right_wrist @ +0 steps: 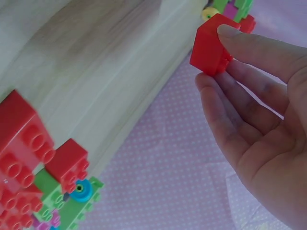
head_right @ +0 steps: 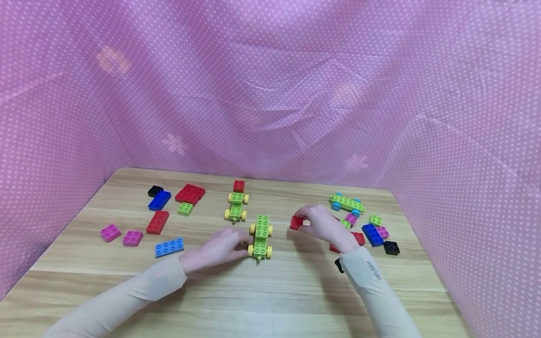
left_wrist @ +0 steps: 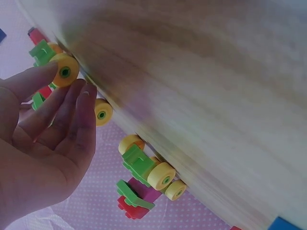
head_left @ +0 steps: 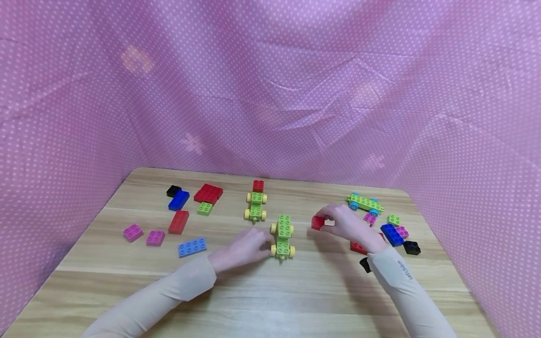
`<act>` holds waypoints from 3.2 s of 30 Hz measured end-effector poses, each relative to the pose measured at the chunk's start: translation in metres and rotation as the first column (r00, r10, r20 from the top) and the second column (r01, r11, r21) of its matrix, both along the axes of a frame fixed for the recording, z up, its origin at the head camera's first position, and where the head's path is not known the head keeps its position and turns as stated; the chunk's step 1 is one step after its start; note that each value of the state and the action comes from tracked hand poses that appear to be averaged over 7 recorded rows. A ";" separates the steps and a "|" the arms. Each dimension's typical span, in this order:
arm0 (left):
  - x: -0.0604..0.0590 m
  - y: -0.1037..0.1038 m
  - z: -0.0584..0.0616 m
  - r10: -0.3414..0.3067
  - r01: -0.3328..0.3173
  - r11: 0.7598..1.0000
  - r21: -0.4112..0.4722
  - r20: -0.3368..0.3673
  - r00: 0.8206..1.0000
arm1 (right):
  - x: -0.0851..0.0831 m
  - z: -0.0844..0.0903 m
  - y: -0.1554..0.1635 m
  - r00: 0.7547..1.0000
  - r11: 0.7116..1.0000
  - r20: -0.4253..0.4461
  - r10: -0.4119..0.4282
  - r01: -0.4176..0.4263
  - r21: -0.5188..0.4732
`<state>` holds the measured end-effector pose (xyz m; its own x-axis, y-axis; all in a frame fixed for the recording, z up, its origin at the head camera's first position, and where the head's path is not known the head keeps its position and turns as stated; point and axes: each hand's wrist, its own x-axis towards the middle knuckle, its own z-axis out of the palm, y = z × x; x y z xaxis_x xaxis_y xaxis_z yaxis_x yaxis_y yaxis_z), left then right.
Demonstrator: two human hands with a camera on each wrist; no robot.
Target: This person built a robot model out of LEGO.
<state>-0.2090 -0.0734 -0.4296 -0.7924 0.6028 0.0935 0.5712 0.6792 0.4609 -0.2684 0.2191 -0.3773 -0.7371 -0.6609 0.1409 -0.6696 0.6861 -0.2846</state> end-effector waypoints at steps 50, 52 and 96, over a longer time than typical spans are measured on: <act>0.004 0.004 -0.001 0.082 -0.100 0.986 0.137 0.136 0.987 | -0.009 0.020 -0.058 0.978 0.977 0.056 0.199 -0.193 -0.088; 0.003 0.004 -0.002 0.090 -0.110 0.985 0.134 0.146 0.985 | -0.010 0.019 -0.060 0.977 0.976 0.056 0.204 -0.199 -0.090; -0.001 0.001 -0.001 0.083 -0.114 0.982 0.148 0.204 0.976 | -0.019 0.015 -0.077 0.959 0.965 0.121 0.257 -0.247 -0.086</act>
<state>-0.2096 -0.0728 -0.4304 -0.8595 0.5109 0.0183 0.3930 0.6374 0.6628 -0.2872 0.1424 -0.3626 -0.5628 -0.8196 0.1073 -0.7723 0.4751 -0.4217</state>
